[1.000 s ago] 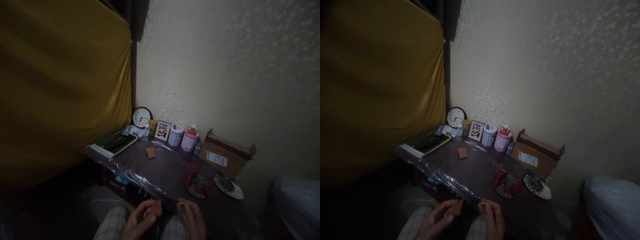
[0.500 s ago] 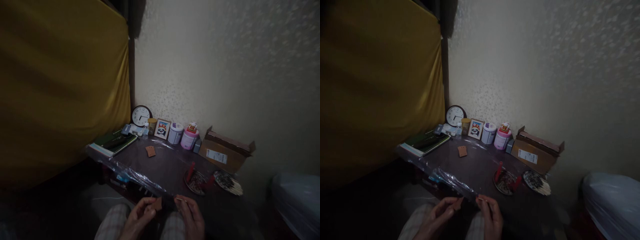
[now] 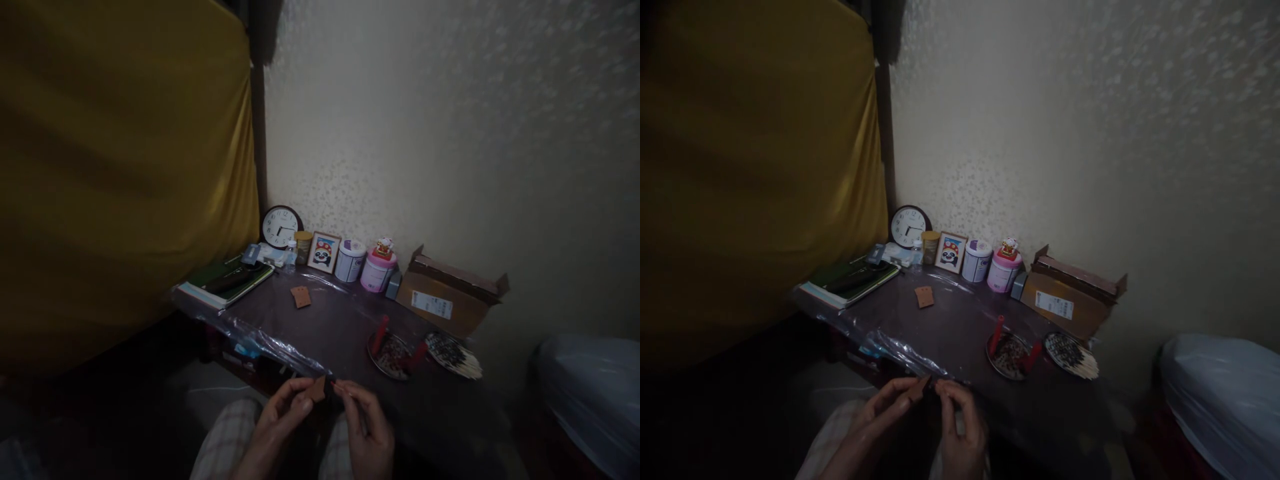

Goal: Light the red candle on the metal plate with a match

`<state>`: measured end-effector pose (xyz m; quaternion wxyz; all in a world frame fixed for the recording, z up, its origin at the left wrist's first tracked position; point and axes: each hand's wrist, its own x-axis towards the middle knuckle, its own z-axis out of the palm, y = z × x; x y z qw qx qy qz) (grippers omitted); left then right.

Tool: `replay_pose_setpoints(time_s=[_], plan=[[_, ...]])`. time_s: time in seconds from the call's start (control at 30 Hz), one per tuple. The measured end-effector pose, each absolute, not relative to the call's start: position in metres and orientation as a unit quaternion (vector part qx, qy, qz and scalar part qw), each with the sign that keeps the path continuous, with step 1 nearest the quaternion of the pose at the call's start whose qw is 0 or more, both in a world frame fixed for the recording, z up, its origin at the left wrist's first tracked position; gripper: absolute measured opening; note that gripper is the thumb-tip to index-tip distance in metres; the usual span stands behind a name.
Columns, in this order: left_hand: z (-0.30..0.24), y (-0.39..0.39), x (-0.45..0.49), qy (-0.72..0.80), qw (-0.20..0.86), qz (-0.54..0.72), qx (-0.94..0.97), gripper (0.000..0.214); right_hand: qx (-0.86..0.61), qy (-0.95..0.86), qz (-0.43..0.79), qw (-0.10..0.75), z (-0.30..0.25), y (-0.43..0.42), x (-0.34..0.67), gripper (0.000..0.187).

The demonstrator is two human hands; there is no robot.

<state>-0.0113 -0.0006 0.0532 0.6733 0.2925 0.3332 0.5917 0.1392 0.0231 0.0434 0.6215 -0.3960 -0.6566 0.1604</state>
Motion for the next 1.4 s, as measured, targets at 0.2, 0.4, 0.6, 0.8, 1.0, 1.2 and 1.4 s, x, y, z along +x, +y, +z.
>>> replay_pose_setpoints(time_s=[0.2, 0.4, 0.6, 0.8, 1.0, 1.2, 1.4], plan=[[0.036, 0.003, -0.011, 0.324, 0.669, 0.599, 0.298, 0.026, -0.372, -0.689, 0.1, 0.614, 0.049, 0.022, 0.132, 0.013], [0.026, 0.009, -0.011, 0.311, 0.656, 0.615, 0.307, 0.028, -0.372, -0.694, 0.094, 0.609, 0.044, 0.022, 0.133, 0.014], [0.021, 0.009, -0.011, 0.319, 0.654, 0.615, 0.303, 0.032, -0.369, -0.7, 0.089, 0.605, 0.045, 0.023, 0.133, 0.015], [0.023, 0.009, -0.01, 0.34, 0.645, 0.613, 0.305, 0.033, -0.382, -0.695, 0.089, 0.602, 0.047, 0.021, 0.132, 0.014], [0.042, 0.003, -0.011, 0.361, 0.653, 0.603, 0.284, 0.034, -0.38, -0.696, 0.117, 0.599, 0.047, 0.022, 0.133, 0.013], [0.055, 0.001, -0.013, 0.335, 0.658, 0.611, 0.286, 0.02, -0.388, -0.69, 0.106, 0.602, 0.049, 0.02, 0.136, 0.014], [0.053, 0.003, -0.011, 0.313, 0.662, 0.615, 0.291, 0.015, -0.376, -0.718, 0.079, 0.58, 0.042, 0.029, 0.137, 0.016]])
